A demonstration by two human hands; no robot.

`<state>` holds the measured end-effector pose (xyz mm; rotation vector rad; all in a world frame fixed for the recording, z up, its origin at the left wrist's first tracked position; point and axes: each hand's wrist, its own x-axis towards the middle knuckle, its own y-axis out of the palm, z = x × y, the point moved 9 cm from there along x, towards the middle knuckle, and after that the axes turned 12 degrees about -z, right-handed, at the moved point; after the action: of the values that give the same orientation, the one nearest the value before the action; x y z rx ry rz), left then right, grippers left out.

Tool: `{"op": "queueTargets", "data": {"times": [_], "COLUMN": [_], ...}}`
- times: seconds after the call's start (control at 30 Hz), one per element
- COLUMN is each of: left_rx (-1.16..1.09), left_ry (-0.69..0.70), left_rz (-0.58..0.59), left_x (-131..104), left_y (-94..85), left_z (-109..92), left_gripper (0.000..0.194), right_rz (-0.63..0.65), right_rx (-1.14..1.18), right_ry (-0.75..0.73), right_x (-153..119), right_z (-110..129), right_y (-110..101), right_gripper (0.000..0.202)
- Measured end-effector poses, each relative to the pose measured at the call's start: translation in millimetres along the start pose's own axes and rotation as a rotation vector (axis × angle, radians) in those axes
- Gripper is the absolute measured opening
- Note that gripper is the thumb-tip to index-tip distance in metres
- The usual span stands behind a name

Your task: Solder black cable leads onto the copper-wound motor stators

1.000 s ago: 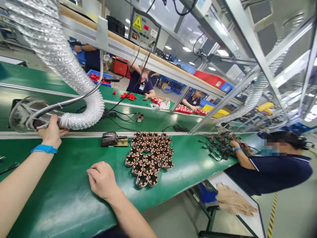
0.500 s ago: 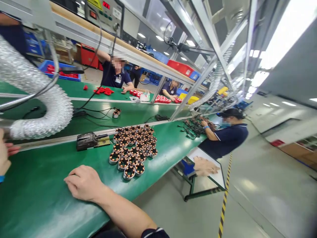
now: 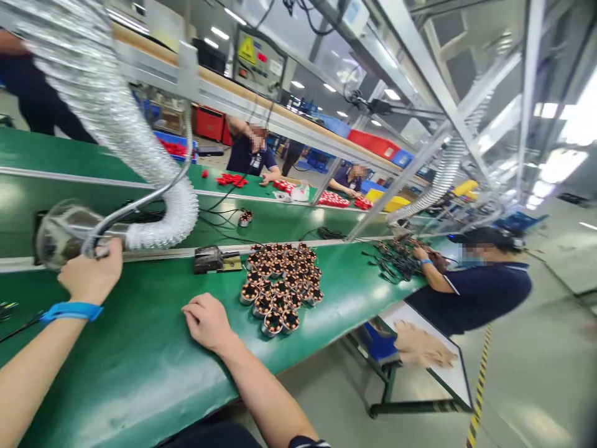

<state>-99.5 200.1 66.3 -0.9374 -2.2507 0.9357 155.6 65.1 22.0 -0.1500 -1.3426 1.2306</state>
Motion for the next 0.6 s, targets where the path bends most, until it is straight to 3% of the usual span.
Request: {"op": "queueTargets", "data": {"times": [0.37,0.5,0.6], "left_rx": [0.101,0.176,0.201], "left_ry": [0.248,0.369,0.500], "left_rz": [0.092,0.157,0.260], "left_x": [-14,-17,5], "left_y": [-0.6,-6.9,-13.3], "left_z": [-10,-17,-5], "left_gripper": [0.082,0.071,0.056], "right_rz": [0.004,-0.032,-0.093], "right_rx": [0.014,0.147,0.281], "right_ry": [0.021,0.042,0.051], "right_x": [9,43,80], "right_z": [16,37,54], "right_y": [4,-2,-12], "right_gripper": [0.012,0.016,0.021]}}
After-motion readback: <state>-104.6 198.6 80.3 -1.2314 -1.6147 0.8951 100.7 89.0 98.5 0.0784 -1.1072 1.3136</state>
